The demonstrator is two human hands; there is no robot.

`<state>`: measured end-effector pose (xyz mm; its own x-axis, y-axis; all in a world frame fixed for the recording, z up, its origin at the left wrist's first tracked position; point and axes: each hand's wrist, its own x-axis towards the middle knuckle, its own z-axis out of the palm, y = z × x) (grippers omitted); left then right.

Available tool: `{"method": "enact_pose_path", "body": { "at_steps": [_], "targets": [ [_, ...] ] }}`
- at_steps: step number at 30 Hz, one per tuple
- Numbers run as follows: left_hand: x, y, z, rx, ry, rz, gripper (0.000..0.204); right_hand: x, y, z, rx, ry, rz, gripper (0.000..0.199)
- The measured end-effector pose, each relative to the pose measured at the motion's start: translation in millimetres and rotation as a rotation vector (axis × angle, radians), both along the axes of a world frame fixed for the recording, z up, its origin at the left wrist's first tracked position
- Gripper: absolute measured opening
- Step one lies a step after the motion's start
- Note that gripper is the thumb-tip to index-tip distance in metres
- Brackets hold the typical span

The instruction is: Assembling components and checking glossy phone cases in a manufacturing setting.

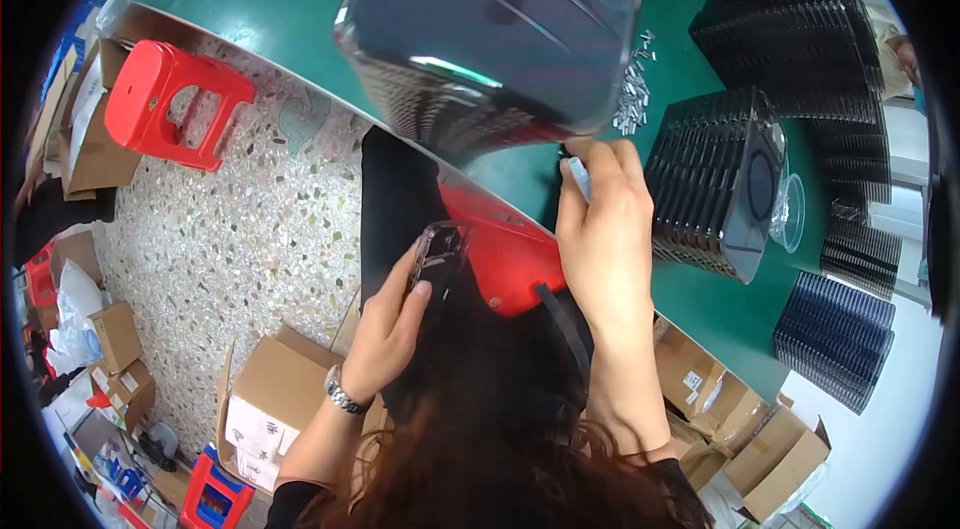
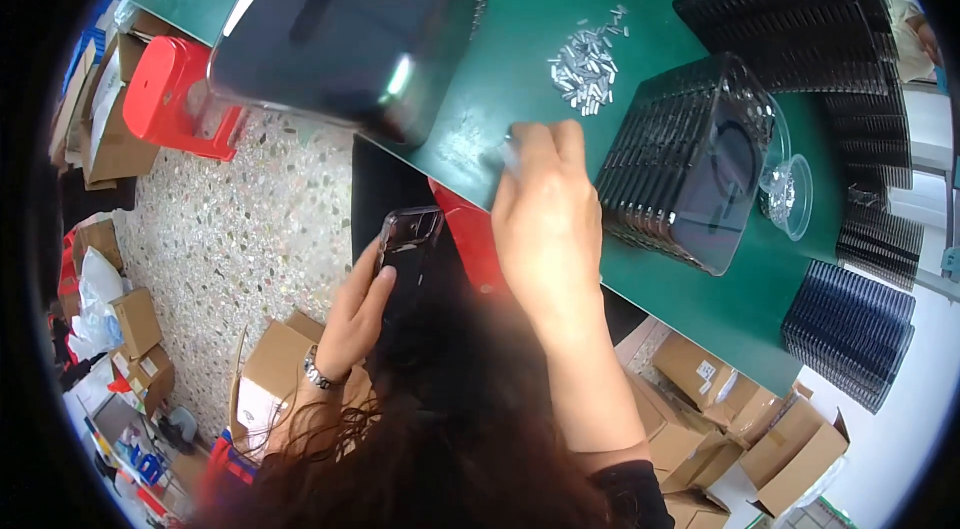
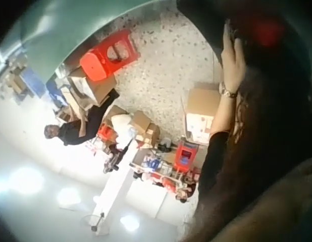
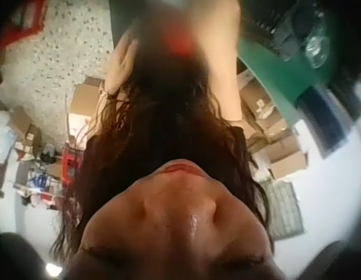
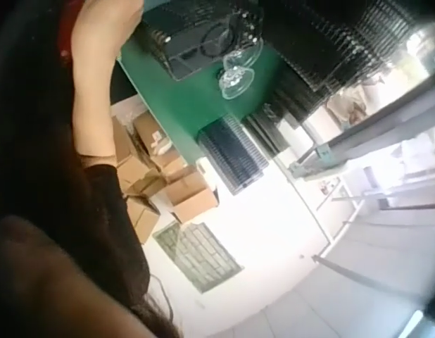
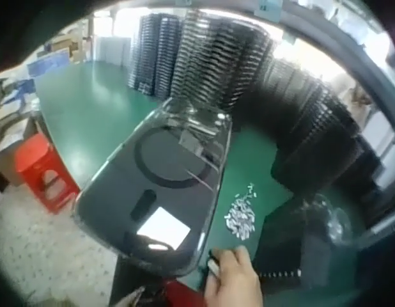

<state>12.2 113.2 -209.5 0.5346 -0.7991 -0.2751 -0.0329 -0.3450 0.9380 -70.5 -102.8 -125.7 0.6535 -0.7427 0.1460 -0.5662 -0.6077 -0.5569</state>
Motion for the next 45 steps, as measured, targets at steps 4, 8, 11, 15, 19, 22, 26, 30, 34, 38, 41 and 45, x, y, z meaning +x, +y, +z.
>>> {"method": "enact_pose_path", "body": {
  "at_steps": [4, 8, 11, 15, 19, 22, 26, 30, 34, 38, 41, 45],
  "targets": [
    [-0.5, 0.9, -11.1, 0.068, 0.087, 0.217, 0.036, 3.2, -1.7, -3.0, -0.023, 0.04, -0.005, 0.01],
    [10.3, 8.6, -18.3, 0.095, -0.111, 0.28, 0.025, 0.2, -3.5, -1.8, -0.023, 0.029, 0.035, 0.01],
    [23.3, 13.2, -27.2, 0.088, -0.085, 0.197, 0.021, -15.5, 17.4, 19.7, 0.177, -0.07, 0.063, 0.005],
    [26.8, 2.3, -18.2, 0.085, -0.427, -0.059, 0.017, -62.3, 48.1, 22.4, 0.791, -0.214, 0.171, 0.013],
    [14.1, -20.7, -1.4, 0.196, -0.438, -0.274, 0.019, -99.7, 50.5, -32.3, 1.045, -0.184, 0.079, 0.012],
    [-3.3, -33.7, -9.4, 0.163, -0.367, -0.353, 0.017, -118.4, 45.8, -60.6, 1.059, -0.084, -0.057, 0.009],
    [-16.6, -52.5, -10.5, 0.213, -0.311, -0.524, 0.013, -134.3, 32.4, -76.0, 0.858, -0.092, -0.019, 0.006],
    [-26.3, -68.6, -10.5, 0.201, -0.275, -0.583, 0.013, -136.8, 28.3, -96.8, 0.541, -0.128, 0.26, 0.011],
    [-33.6, -75.5, -14.7, 0.167, -0.28, -0.576, 0.014, -140.3, 29.8, -107.5, 0.337, -0.055, 0.378, 0.02],
    [-37.2, -80.8, -13.8, 0.217, -0.31, -0.59, 0.014, -137.9, 28.1, -110.4, 0.378, 0.03, 0.349, 0.018],
    [-38.2, -83.0, -13.2, 0.207, -0.324, -0.596, 0.013, -137.2, 24.9, -110.1, 0.423, 0.048, 0.31, 0.015],
    [-39.0, -84.6, -15.4, 0.223, -0.352, -0.626, 0.014, -135.7, 19.1, -109.3, 0.388, 0.126, 0.408, 0.014]
  ]
}}
